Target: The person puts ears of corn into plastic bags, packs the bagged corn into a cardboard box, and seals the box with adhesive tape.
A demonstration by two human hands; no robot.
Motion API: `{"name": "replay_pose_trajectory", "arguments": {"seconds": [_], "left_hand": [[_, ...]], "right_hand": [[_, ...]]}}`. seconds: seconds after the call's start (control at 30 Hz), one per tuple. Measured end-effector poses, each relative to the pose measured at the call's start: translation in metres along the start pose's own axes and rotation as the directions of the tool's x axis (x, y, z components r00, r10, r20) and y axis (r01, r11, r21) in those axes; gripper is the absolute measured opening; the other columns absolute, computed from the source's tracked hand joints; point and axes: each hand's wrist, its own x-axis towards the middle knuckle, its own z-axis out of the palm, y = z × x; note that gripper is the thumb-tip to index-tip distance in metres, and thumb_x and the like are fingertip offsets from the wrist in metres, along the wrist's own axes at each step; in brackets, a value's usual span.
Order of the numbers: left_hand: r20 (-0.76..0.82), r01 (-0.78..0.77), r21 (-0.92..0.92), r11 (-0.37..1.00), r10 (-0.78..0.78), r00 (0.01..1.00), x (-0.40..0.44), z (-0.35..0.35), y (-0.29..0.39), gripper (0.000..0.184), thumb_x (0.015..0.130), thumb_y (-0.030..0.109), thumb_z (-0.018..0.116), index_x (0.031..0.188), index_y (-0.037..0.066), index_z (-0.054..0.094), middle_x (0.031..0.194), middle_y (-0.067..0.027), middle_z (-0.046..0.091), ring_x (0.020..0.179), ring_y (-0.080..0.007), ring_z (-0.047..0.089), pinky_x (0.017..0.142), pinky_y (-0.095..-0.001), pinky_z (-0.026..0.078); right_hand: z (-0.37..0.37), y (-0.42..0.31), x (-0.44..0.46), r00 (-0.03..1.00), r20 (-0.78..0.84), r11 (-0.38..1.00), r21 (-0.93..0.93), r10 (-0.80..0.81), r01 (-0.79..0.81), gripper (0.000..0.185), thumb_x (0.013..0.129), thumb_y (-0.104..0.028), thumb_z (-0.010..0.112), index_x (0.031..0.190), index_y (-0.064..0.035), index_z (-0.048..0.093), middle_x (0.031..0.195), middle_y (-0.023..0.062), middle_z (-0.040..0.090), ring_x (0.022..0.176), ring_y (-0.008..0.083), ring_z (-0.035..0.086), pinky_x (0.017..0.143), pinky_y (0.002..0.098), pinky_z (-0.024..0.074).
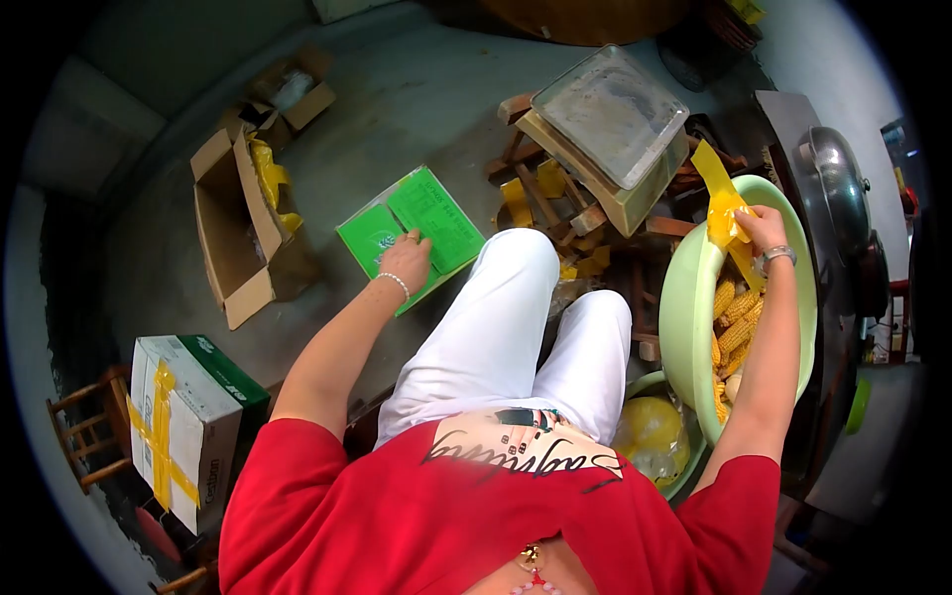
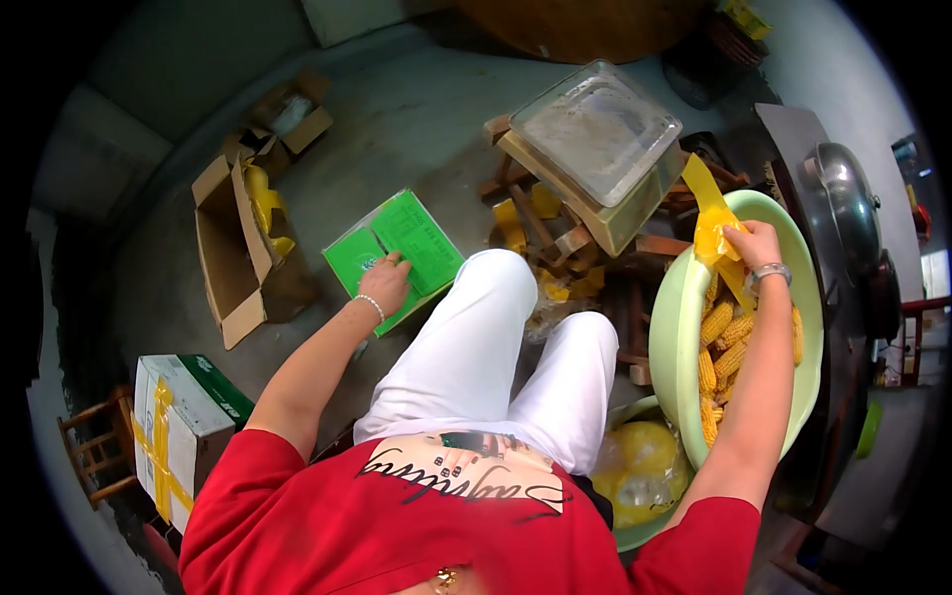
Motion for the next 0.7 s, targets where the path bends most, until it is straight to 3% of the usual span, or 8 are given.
{"name": "replay_pose_trajectory", "arguments": {"seconds": [0.07, 0.17, 0.3, 0.4, 0.5, 0.57, 0.63, 0.7], "left_hand": [[-0.006, 0.000, 0.000, 1.000, 0.000, 1.000, 0.001, 0.001, -0.001, 0.024, 0.074, 0.011, 0.057, 0.096, 0.004, 0.058, 0.115, -0.0171, 0.052, 0.099, -0.0321, 0.054, 0.080, -0.0407, 0.049], [0.039, 0.007, -0.001, 1.000, -0.007, 0.999, 0.002, -0.007, 0.001, 0.023, 0.074, 0.010, 0.056, 0.096, 0.004, 0.059, 0.114, -0.0171, 0.052, 0.099, -0.0324, 0.055, 0.079, -0.0413, 0.049], [0.062, 0.000, 0.000, 1.000, 0.000, 0.998, 0.006, -0.009, -0.001, 0.021, 0.074, 0.010, 0.055, 0.094, 0.004, 0.060, 0.113, -0.0168, 0.053, 0.097, -0.0323, 0.055, 0.077, -0.0420, 0.049], [0.069, 0.009, -0.003, 1.000, -0.008, 0.998, 0.006, -0.008, -0.003, 0.022, 0.074, 0.009, 0.055, 0.095, 0.004, 0.060, 0.114, -0.0166, 0.053, 0.097, -0.0323, 0.056, 0.078, -0.0419, 0.049], [0.070, -0.016, -0.026, 1.000, 0.018, 0.997, 0.007, -0.008, -0.003, 0.024, 0.074, 0.009, 0.056, 0.097, 0.004, 0.060, 0.115, -0.0166, 0.053, 0.096, -0.0324, 0.056, 0.078, -0.0416, 0.049], [0.074, -0.022, -0.013, 1.000, 0.023, 0.997, 0.008, -0.004, -0.006, 0.025, 0.073, 0.009, 0.056, 0.097, 0.004, 0.060, 0.115, -0.0166, 0.053, 0.097, -0.0325, 0.056, 0.079, -0.0414, 0.049], [0.049, -0.029, -0.008, 1.000, 0.030, 0.998, 0.007, -0.005, -0.006, 0.025, 0.073, 0.009, 0.058, 0.097, 0.004, 0.060, 0.115, -0.0166, 0.053, 0.097, -0.0323, 0.056, 0.079, -0.0414, 0.049], [0.042, -0.027, -0.006, 1.000, 0.027, 0.999, 0.008, -0.005, -0.004, 0.024, 0.072, 0.009, 0.058, 0.096, 0.004, 0.061, 0.115, -0.0165, 0.054, 0.097, -0.0321, 0.056, 0.079, -0.0414, 0.049]], "right_hand": [[-0.001, -0.005, -0.001, 0.994, 0.052, 0.976, 0.192, 0.093, -0.101, 0.032, 0.083, -0.035, 0.062, 0.094, -0.0047, 0.062, 0.070, 0.0039, 0.061, 0.051, 0.0119, 0.055, 0.043, 0.0263, 0.0424], [-0.003, -0.051, -0.035, 0.956, 0.006, 0.930, 0.230, 0.292, -0.286, 0.033, 0.086, -0.040, 0.056, 0.091, -0.0076, 0.061, 0.072, 0.0020, 0.061, 0.052, 0.0111, 0.056, 0.043, 0.0255, 0.0423], [-0.013, -0.018, -0.018, 0.948, 0.118, 0.887, 0.333, 0.297, -0.320, 0.032, 0.088, -0.039, 0.052, 0.090, -0.0091, 0.060, 0.070, -0.0005, 0.059, 0.047, 0.0101, 0.053, 0.040, 0.0231, 0.0398], [-0.020, -0.007, -0.016, 0.953, 0.205, 0.890, 0.356, 0.223, -0.285, 0.026, 0.086, -0.037, 0.055, 0.087, -0.0119, 0.060, 0.061, -0.0054, 0.048, 0.044, 0.0074, 0.044, 0.036, 0.0222, 0.0296], [-0.028, -0.009, -0.026, 0.959, 0.156, 0.946, 0.184, 0.239, -0.266, 0.025, 0.086, -0.035, 0.057, 0.091, -0.0103, 0.061, 0.064, -0.0038, 0.050, 0.048, 0.0072, 0.046, 0.037, 0.0223, 0.0353], [-0.032, -0.011, -0.019, 0.983, 0.009, 0.983, -0.005, 0.184, -0.184, 0.032, 0.084, -0.039, 0.058, 0.094, -0.0083, 0.062, 0.071, -0.0003, 0.056, 0.053, 0.0081, 0.050, 0.042, 0.0240, 0.0412], [-0.030, -0.032, -0.021, 0.988, -0.144, 0.994, 0.092, 0.064, -0.051, 0.042, 0.080, -0.047, 0.060, 0.091, -0.0068, 0.063, 0.076, 0.0023, 0.060, 0.056, 0.0097, 0.053, 0.046, 0.0263, 0.0427], [-0.024, -0.052, -0.011, 0.985, -0.162, 0.996, -0.057, 0.053, -0.063, 0.052, 0.075, -0.053, 0.062, 0.091, -0.0038, 0.064, 0.081, 0.0054, 0.063, 0.062, 0.0123, 0.056, 0.052, 0.0293, 0.0441]]}}
